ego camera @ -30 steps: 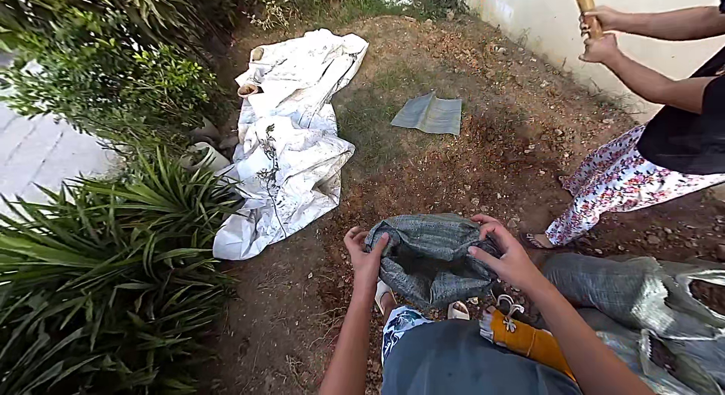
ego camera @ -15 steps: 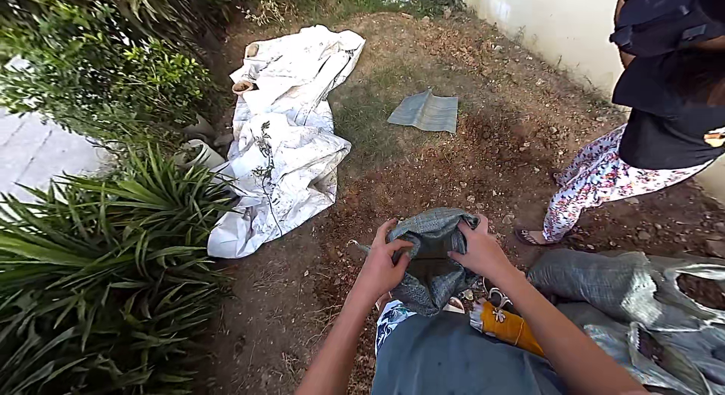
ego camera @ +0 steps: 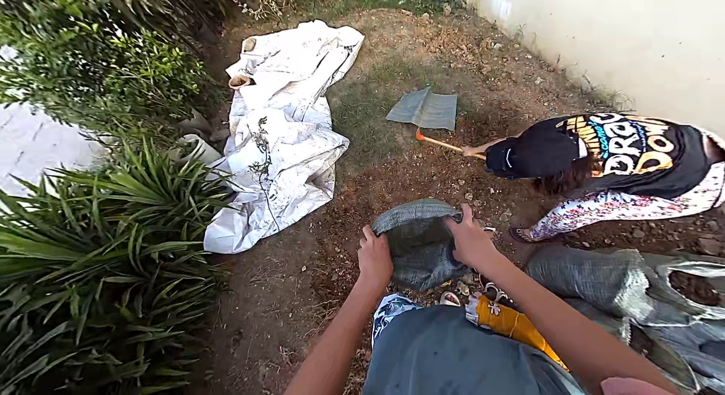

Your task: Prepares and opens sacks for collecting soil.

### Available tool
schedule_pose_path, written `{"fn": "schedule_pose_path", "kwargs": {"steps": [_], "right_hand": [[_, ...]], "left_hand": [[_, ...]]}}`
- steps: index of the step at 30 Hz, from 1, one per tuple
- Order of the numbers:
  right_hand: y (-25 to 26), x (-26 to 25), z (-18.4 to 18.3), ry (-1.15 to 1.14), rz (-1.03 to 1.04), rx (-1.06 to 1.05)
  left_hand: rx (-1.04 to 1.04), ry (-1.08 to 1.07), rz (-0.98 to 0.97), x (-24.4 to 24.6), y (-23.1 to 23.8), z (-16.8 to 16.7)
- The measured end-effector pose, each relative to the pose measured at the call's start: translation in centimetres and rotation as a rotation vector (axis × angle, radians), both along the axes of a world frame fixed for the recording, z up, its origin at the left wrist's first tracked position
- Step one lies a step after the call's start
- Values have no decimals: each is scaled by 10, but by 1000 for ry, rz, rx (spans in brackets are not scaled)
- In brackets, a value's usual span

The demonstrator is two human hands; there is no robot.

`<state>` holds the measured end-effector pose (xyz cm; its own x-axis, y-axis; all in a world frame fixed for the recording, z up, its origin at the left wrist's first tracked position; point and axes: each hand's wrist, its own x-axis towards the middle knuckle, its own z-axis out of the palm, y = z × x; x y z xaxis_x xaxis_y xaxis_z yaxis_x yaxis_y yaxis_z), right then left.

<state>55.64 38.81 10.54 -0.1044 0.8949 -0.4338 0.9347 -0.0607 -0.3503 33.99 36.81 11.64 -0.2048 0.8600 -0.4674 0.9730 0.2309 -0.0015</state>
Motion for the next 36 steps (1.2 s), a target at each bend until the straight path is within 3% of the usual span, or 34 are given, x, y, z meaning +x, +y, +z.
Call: {"fn": "schedule_pose_path", "kwargs": {"steps": [7, 11, 15, 17, 19, 21, 25, 27, 30, 32, 36], "right_hand": [[-9, 21, -7, 415, 73, 312], [-7, 30, 2, 415, 30, 313], [8, 45, -12, 110, -62, 324], [11, 44, -13, 64, -102, 323], [11, 42, -8, 156, -111, 288], [8, 41, -7, 305, -113, 199], [3, 43, 2, 465, -58, 11], [5, 51, 8, 570, -49, -81], [3, 58, 14, 742, -98, -173], [3, 59, 13, 728, -73, -200], [1, 62, 7, 681, -27, -236]], "left_hand": [[57, -173, 14, -5, -10, 23], [587, -252, -195, -18, -15, 13], [320, -293, -69, -32, 1, 5], [220, -307, -37, -29, -2, -4], [215, -316, -25, -26, -10, -8], [282, -474, 9, -30, -17, -15], [-19, -1200, 258, -55, -21, -16], [-205, -1406, 273, -70, -24, -5], [-345, -1548, 131, -96, -29, 3], [-356, -1575, 23, -106, -28, -1], [-198, -1563, 99, -111, -32, -8]]}}
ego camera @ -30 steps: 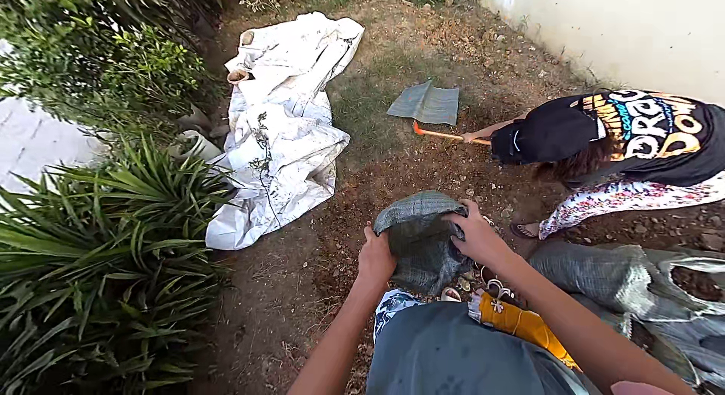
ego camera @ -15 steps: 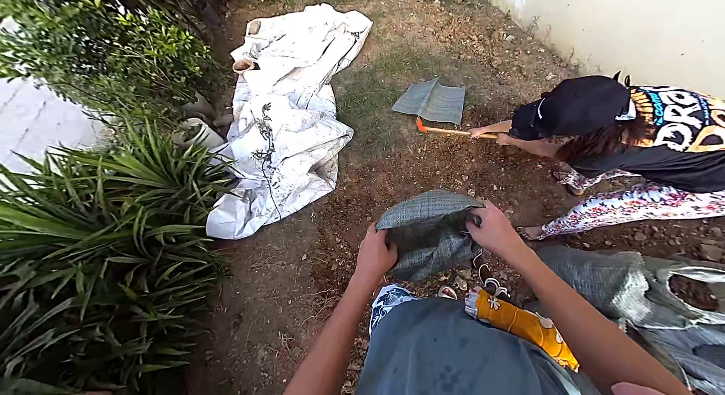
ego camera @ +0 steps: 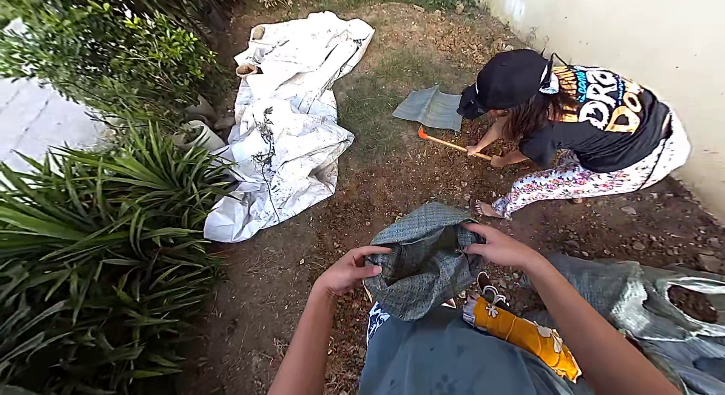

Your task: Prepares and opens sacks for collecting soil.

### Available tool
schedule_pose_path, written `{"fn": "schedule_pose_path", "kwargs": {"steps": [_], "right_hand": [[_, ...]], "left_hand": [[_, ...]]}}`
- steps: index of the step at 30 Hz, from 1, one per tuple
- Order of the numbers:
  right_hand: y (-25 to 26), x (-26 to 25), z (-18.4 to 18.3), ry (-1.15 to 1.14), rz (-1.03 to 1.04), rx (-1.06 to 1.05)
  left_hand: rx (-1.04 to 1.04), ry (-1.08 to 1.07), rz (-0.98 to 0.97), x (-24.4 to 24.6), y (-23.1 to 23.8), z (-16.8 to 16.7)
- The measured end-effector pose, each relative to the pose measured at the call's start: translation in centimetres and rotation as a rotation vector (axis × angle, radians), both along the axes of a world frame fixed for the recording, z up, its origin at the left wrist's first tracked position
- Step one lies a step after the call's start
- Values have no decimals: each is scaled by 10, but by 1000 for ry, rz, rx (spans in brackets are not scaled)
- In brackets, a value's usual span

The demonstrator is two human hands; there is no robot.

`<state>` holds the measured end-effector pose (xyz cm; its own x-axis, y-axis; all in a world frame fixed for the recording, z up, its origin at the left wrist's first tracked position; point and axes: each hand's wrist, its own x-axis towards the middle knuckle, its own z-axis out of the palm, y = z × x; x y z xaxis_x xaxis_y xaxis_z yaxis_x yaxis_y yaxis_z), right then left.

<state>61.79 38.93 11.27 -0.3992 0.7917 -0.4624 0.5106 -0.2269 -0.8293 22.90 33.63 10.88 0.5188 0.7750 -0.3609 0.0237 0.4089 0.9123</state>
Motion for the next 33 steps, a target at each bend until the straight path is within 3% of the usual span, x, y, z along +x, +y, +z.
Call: {"fn": "schedule_pose_path", "kwargs": {"steps": [6, 8, 10, 12, 13, 15, 19, 23, 25, 28, 31, 33], "right_hand": [[-1, 11, -4, 154, 36, -13], [-1, 1, -2, -75, 92, 107], [-10, -30, 0, -490, 55, 201], [-22, -68, 0, -796, 67, 177], [-25, -82, -2, -853, 84, 155], [-23, -92, -4, -758, 66, 160], [-4, -69, 1, -130, -157, 174], [8, -31, 3, 439, -357, 33], [11, -17, 2, 525, -391, 30], [16, -4, -3, 306, -332, 135], [19, -6, -4, -233, -129, 264], [9, -35, 0, -631, -45, 251]], "left_hand": [[284, 595, 74, 16, 2, -4], [291, 951, 137, 38, 2, 0], [259, 1301, 185, 71, 2, -2], [164, 1489, 142, 102, 4, -2], [114, 1522, 110, 113, 7, -1], [42, 1412, 70, 122, 19, 7], [196, 840, 177, 113, 26, 37], [347, 609, 89, 91, 30, 52], [426, 603, 49, 79, 42, 41], [482, 835, 96, 68, 48, 31], [374, 1255, 121, 77, 41, 26], [266, 1483, 63, 95, 36, 23]]}}
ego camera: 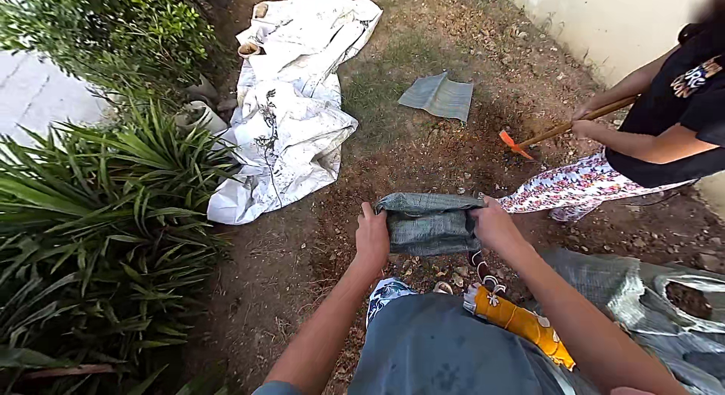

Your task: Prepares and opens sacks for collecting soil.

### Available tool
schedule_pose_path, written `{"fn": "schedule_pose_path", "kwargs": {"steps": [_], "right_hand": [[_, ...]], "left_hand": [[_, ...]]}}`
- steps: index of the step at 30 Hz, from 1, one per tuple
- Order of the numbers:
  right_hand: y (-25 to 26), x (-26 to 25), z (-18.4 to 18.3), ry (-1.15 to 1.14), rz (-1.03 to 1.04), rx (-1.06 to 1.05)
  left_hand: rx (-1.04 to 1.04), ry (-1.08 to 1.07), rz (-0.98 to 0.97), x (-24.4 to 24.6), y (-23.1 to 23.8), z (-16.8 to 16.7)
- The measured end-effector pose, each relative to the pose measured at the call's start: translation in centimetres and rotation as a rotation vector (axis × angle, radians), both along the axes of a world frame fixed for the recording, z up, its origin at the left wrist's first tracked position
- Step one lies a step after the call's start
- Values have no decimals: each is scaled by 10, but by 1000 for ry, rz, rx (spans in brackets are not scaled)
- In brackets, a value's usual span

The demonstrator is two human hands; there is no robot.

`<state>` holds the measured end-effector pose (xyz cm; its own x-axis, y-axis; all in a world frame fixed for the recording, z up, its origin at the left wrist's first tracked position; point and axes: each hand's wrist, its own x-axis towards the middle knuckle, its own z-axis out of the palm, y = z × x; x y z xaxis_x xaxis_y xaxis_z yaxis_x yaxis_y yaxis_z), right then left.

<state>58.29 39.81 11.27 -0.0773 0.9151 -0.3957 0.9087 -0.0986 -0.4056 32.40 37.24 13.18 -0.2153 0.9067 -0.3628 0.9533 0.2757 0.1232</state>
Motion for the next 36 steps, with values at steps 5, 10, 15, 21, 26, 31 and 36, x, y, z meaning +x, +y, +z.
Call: {"fn": "schedule_pose_path", "kwargs": {"steps": [5, 10, 15, 21, 26, 31, 36], "right_hand": [[-8, -32, -15, -159, 63, -98], [7, -25, -18, 311, -207, 101], [-8, -52, -1, -192, 56, 129], [19, -38, -10, -290, 12, 140], [9, -39, 21, 6, -86, 113], [11, -17, 4, 180, 54, 164], [9, 10, -33, 574, 84, 465]], "left_hand": [[-119, 59, -23, 17, -4, -4], [177, -48, -107, 9, -7, -2], [105, 182, -61, 16, 0, 0], [-3, 224, -5, 11, 16, -1], [155, 65, 40, 25, 8, 25], [106, -28, -36, -2, 11, 29], [35, -696, -55, -60, 25, -11]]}}
